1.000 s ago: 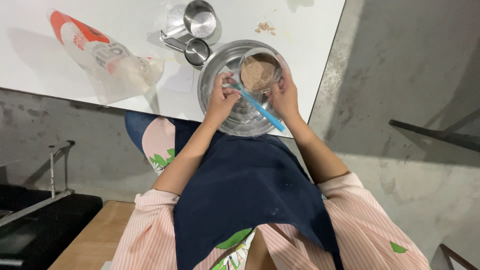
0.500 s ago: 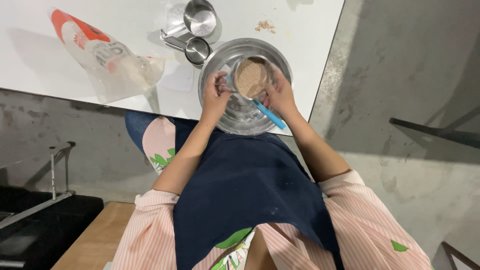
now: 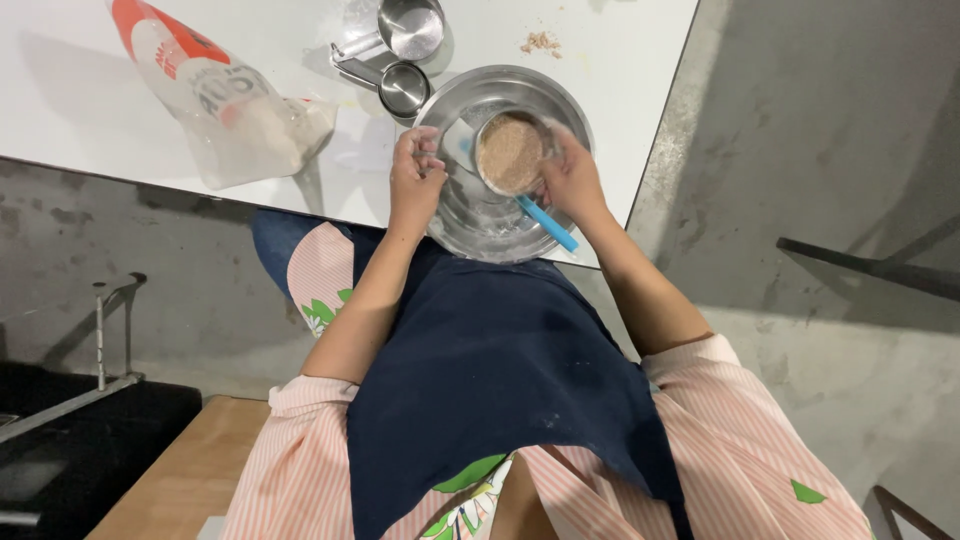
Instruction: Sifting dry ingredients into a mixing bowl and then plugging in and setting a countertop oven.
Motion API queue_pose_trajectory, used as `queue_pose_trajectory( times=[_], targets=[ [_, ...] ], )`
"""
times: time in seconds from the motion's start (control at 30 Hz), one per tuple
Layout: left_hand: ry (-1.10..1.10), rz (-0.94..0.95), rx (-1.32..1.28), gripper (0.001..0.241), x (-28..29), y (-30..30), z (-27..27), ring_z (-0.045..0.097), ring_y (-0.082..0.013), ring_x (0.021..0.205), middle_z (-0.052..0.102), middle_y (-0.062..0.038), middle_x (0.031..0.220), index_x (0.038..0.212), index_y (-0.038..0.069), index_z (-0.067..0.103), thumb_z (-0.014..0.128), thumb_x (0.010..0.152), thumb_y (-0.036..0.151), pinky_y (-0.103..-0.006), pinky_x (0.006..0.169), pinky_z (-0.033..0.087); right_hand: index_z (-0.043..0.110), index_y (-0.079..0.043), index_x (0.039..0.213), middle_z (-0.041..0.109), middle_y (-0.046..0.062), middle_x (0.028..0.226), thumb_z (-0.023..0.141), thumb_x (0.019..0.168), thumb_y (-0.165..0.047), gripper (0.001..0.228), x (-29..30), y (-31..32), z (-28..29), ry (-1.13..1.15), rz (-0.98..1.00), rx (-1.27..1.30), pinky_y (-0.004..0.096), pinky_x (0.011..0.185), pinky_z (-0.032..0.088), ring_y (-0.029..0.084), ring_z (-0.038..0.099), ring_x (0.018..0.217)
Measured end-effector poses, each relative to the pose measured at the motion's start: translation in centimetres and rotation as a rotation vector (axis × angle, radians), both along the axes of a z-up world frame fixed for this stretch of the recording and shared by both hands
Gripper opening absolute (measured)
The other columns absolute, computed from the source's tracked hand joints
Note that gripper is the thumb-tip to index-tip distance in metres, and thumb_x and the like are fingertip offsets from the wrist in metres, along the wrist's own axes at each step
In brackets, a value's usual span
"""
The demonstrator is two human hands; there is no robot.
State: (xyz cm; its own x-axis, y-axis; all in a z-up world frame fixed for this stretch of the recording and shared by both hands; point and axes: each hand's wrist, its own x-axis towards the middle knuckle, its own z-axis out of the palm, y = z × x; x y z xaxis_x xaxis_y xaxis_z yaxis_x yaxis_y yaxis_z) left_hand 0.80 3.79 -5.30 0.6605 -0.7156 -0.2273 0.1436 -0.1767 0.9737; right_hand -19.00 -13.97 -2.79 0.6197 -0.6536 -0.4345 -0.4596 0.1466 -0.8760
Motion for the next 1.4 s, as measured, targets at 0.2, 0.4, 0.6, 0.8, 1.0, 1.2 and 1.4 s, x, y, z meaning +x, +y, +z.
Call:
queue_pose_trajectory(
  times=[0.2, 0.4, 0.6, 0.8, 1.0, 1.2, 1.4],
  targets=[
    [-0.11, 0.002, 0.051, 0.045, -0.5, 0.4, 0.1, 0.055, -0.0113, 0.086, 0.058, -0.006, 0.11, 0.127, 0.007, 0.061, 0.059, 0.086, -0.009, -0.0245, 0.08, 0.052, 0.04, -0.005, 0.157, 0.062, 0.002, 0.07, 0.053, 0.091, 0.006, 0.068, -0.2, 0.1, -0.2, -0.004, -0.08, -0.068, 0.026, 0.044, 0.046, 0.01, 0.055, 0.05],
    [-0.349, -0.531, 0.198, 0.025, -5.2, 0.8, -2.3, 0.069, -0.0233, 0.095, 0.07, -0.011, 0.106, 0.111, 0.01, 0.074, 0.066, 0.087, 0.004, -0.0348, 0.084, 0.056, 0.042, -0.008, 0.154, 0.065, 0.003, 0.068, 0.052, 0.092, 0.004, 0.064, 0.4, -0.8, 1.4, 0.033, -0.11, -0.087, 0.027, 0.046, 0.048, 0.009, 0.06, 0.052],
    [-0.721, -0.907, 0.153, 0.061, -8.4, -1.8, 2.9, 0.066, -0.0378, 0.098, 0.067, -0.019, 0.109, 0.139, 0.016, 0.062, 0.064, 0.079, 0.007, -0.0501, 0.082, 0.054, 0.05, -0.011, 0.151, 0.063, 0.004, 0.064, 0.052, 0.092, 0.002, 0.061, 0.3, -0.9, 1.8, 0.119, 0.029, -0.113, 0.027, 0.046, 0.049, 0.011, 0.06, 0.05],
    [-0.937, -1.001, 0.314, 0.044, -8.8, -2.0, -1.9, 0.071, -0.0367, 0.094, 0.07, -0.017, 0.103, 0.137, 0.019, 0.063, 0.061, 0.094, 0.007, -0.0489, 0.078, 0.057, 0.053, -0.008, 0.15, 0.066, 0.005, 0.067, 0.056, 0.092, 0.0, 0.059, -0.1, -0.5, 1.6, 0.108, 0.073, -0.095, 0.028, 0.048, 0.049, 0.011, 0.063, 0.052],
    [-0.904, -0.966, 0.322, 0.037, -4.8, -0.1, 6.2, 0.07, -0.0365, 0.094, 0.068, -0.015, 0.102, 0.117, 0.012, 0.062, 0.073, 0.083, 0.018, -0.0489, 0.075, 0.056, 0.047, -0.01, 0.153, 0.067, 0.006, 0.065, 0.055, 0.092, -0.002, 0.062, -0.8, -1.2, -0.3, 0.213, 0.01, -0.012, 0.029, 0.046, 0.049, 0.013, 0.062, 0.049],
    [-0.718, -0.632, 0.156, 0.043, -1.3, 2.7, 9.7, 0.07, -0.035, 0.086, 0.066, -0.015, 0.107, 0.121, 0.009, 0.056, 0.076, 0.086, 0.023, -0.0445, 0.069, 0.055, 0.043, -0.01, 0.153, 0.067, 0.009, 0.064, 0.053, 0.09, -0.002, 0.064, 0.6, 1.1, 1.4, 0.338, 0.039, -0.053, 0.032, 0.047, 0.054, 0.016, 0.065, 0.05],
    [-0.519, -0.286, 0.004, 0.021, 0.0, 3.8, 8.2, 0.063, -0.0213, 0.075, 0.065, -0.009, 0.092, 0.116, 0.009, 0.057, 0.068, 0.103, 0.021, -0.035, 0.066, 0.052, 0.042, -0.007, 0.151, 0.072, 0.02, 0.07, 0.05, 0.088, -0.003, 0.064, 1.7, 1.9, 1.3, 0.372, 0.203, -0.183, 0.043, 0.061, 0.058, 0.031, 0.072, 0.058]
  ],
)
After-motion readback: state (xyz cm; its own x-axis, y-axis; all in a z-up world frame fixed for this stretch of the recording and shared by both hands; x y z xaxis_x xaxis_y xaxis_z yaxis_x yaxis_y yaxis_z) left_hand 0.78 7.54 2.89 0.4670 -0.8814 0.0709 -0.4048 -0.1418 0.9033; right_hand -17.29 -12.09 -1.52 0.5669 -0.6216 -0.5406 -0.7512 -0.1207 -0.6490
